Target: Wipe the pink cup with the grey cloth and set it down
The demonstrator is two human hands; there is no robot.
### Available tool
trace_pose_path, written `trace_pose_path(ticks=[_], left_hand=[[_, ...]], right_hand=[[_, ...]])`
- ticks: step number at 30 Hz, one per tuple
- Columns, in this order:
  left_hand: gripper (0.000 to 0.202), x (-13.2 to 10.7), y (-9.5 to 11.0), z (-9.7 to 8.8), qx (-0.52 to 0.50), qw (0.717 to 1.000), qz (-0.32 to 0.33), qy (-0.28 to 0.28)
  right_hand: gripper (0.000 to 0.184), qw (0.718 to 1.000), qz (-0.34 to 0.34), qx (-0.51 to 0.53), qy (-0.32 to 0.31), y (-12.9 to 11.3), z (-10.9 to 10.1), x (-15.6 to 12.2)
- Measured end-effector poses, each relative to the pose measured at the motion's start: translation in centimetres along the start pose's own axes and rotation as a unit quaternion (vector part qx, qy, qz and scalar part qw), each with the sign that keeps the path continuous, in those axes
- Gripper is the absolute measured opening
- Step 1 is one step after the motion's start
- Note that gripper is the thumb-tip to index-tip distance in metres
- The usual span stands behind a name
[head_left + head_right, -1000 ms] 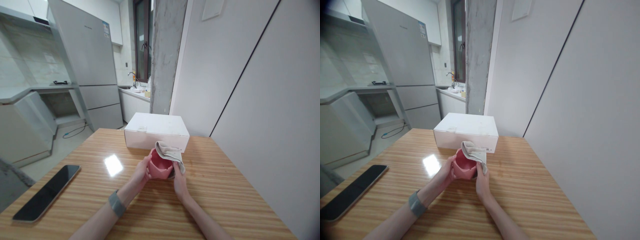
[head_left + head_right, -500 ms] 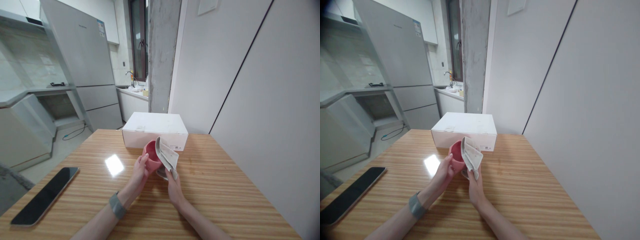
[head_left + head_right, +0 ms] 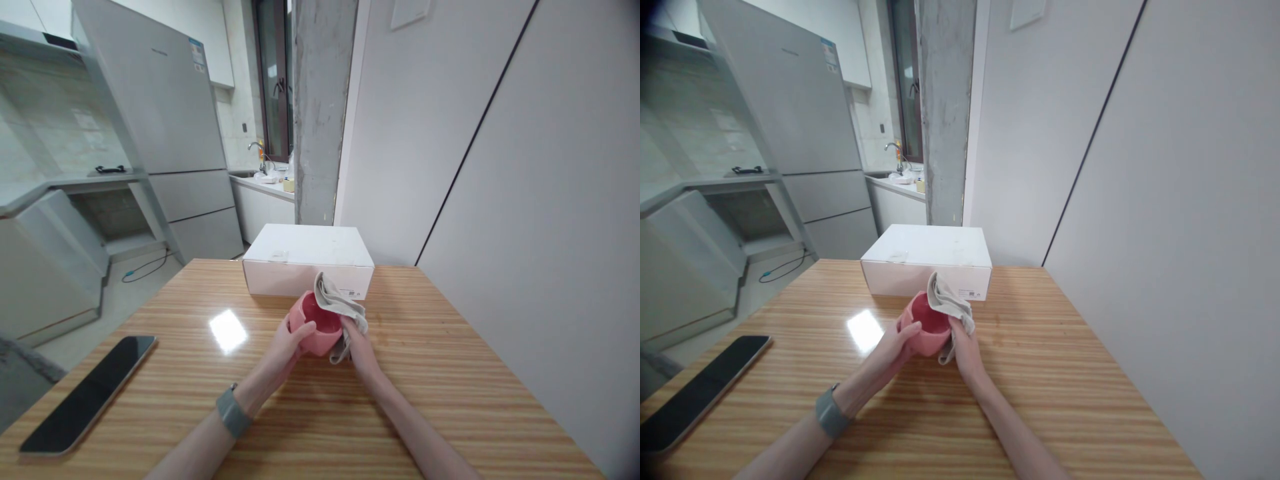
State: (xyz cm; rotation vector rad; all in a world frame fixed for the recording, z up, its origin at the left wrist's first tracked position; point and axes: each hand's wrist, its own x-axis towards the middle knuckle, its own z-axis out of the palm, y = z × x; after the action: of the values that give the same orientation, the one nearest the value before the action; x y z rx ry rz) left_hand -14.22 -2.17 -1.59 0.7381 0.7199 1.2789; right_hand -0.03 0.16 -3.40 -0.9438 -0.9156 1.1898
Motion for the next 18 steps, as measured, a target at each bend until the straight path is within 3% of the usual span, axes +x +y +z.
trace_pose_path(ticks=[3, 6, 8, 13, 18], left_hand=[[0.051, -0.1, 0.2, -0.2, 0.052, 0.994, -0.09, -0.04], [0.064, 0.4, 0.2, -0.9, 0.09, 0.98, -0.177, -0.021], [0.065, 0.7, 0.0, -1.3, 0.101, 0.975, -0.2, -0.004], [0.056, 0.7, -0.6, -1.5, 0.096, 0.975, -0.197, 0.026], [0.043, 0.8, -0.3, -0.7, 0.017, 0.99, -0.115, 0.079]], right_hand=[[0.035, 1.0, 0.021, 0.015, 0.011, 0.1, -0.2, 0.4], [0.04, 0.999, 0.041, 0.026, 0.018, 0.0, -0.8, 0.9], [0.042, 0.998, 0.05, 0.028, 0.02, 0.0, -1.1, 1.2], [0.038, 0.999, 0.03, 0.009, 0.026, -0.1, -0.9, 1.1], [0.041, 0.998, -0.047, -0.011, -0.029, 0.6, 0.5, -1.2]])
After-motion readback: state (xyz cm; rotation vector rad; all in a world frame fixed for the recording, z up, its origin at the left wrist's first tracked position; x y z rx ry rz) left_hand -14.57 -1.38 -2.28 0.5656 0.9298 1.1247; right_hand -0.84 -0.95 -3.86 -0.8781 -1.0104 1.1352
